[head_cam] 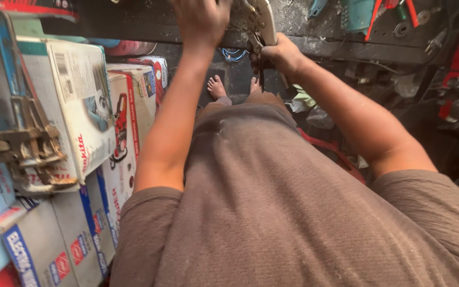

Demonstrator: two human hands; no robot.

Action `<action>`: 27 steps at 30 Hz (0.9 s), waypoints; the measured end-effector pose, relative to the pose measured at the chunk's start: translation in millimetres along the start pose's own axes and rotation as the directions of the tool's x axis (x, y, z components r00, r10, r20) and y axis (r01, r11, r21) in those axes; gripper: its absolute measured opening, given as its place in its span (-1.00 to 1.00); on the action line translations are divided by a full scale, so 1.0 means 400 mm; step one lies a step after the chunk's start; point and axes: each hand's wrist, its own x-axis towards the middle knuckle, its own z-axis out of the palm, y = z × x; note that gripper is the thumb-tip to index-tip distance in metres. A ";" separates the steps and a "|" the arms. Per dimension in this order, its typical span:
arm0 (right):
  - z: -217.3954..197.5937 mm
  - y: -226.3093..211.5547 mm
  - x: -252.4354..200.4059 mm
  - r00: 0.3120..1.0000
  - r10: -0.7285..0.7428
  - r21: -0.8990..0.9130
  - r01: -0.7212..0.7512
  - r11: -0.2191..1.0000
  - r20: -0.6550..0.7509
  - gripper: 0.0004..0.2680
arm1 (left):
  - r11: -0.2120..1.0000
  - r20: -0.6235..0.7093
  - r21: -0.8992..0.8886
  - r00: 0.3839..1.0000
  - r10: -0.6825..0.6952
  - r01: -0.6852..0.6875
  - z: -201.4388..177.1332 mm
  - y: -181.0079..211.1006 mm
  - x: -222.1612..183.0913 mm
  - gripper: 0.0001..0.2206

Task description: Repairing or assembling an electric power tool component on a cluttered workbench.

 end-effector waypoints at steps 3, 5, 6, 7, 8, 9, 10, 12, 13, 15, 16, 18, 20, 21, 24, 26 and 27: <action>0.000 0.002 0.007 0.999 0.014 -0.005 -0.014 1.000 -0.030 -0.78 | 0.981 -0.152 -0.188 0.986 -0.073 0.044 -0.171 0.124 -0.124 -0.50; -0.016 0.032 0.014 0.999 -0.035 0.053 0.035 0.998 -0.010 -0.76 | 0.792 0.374 -0.343 0.847 -0.377 0.504 -0.185 0.182 -0.268 0.09; -0.016 0.023 0.007 1.000 -0.019 0.050 0.019 0.999 -0.004 -0.76 | 0.785 0.377 -0.339 0.839 -0.392 0.519 -0.162 0.214 -0.295 0.09; -0.012 0.017 0.001 1.000 -0.011 0.052 0.011 0.999 0.006 -0.81 | 0.765 0.557 -0.311 0.761 -0.334 0.563 -0.141 0.244 -0.324 0.13; -0.007 0.008 0.002 1.000 -0.007 0.052 0.006 0.999 0.020 -0.86 | 0.749 0.709 -0.277 0.654 -0.264 0.602 -0.119 0.268 -0.349 0.17; -0.004 0.009 0.000 0.999 0.005 0.045 -0.006 0.999 0.032 -0.86 | 0.741 0.706 -0.272 0.650 -0.280 0.614 -0.103 0.294 -0.355 0.17; -0.005 0.005 0.000 1.000 0.008 0.070 -0.009 0.998 0.014 -0.84 | 0.626 0.684 -0.396 0.671 -0.287 0.671 -0.083 0.320 -0.356 0.12; -0.017 0.011 0.009 1.000 0.018 0.078 -0.018 0.997 0.008 -0.82 | 0.486 0.649 -0.517 0.693 -0.313 0.704 -0.053 0.361 -0.348 0.08; -0.030 0.021 0.019 0.999 -0.004 -0.002 0.004 1.000 -0.043 -0.83 | 0.465 0.637 -0.508 0.680 -0.363 0.725 -0.041 0.376 -0.342 0.03; -0.021 0.029 0.013 0.997 -0.002 -0.075 -0.004 0.997 -0.076 -0.83 | 0.430 0.633 -0.479 0.640 -0.435 0.765 -0.047 0.395 -0.354 -0.02; -0.007 0.011 0.001 1.000 -0.008 0.000 0.008 1.000 -0.019 -0.84 | 0.431 0.659 -0.406 0.585 -0.473 0.806 -0.058 0.402 -0.359 -0.05; 0.006 -0.009 -0.007 0.999 -0.026 0.067 0.023 0.997 0.046 -0.85 | 0.431 0.670 -0.339 0.536 -0.514 0.836 -0.073 0.409 -0.348 -0.09; 0.005 -0.005 -0.008 1.000 -0.026 0.083 0.025 0.996 0.009 -0.80 | 0.495 0.646 -0.274 0.540 -0.540 0.824 -0.084 0.414 -0.327 -0.07; -0.001 -0.001 -0.009 0.999 -0.030 0.082 0.029 0.996 0.011 -0.80 | 0.497 0.643 -0.276 0.543 -0.541 0.823 -0.082 0.415 -0.332 -0.07; -0.007 0.006 -0.003 0.997 -0.051 0.064 0.048 0.997 0.053 -0.81 | 0.527 0.639 -0.241 0.542 -0.546 0.815 -0.077 0.411 -0.339 -0.07; -0.006 0.007 -0.001 0.996 -0.067 0.041 0.065 0.997 0.050 -0.80 | 0.538 0.625 -0.230 0.547 -0.557 0.811 -0.073 0.414 -0.345 -0.07; -0.001 -0.004 -0.004 0.996 -0.072 0.038 0.070 0.997 0.056 -0.80 | 0.540 0.619 -0.233 0.551 -0.560 0.809 -0.080 0.413 -0.335 -0.07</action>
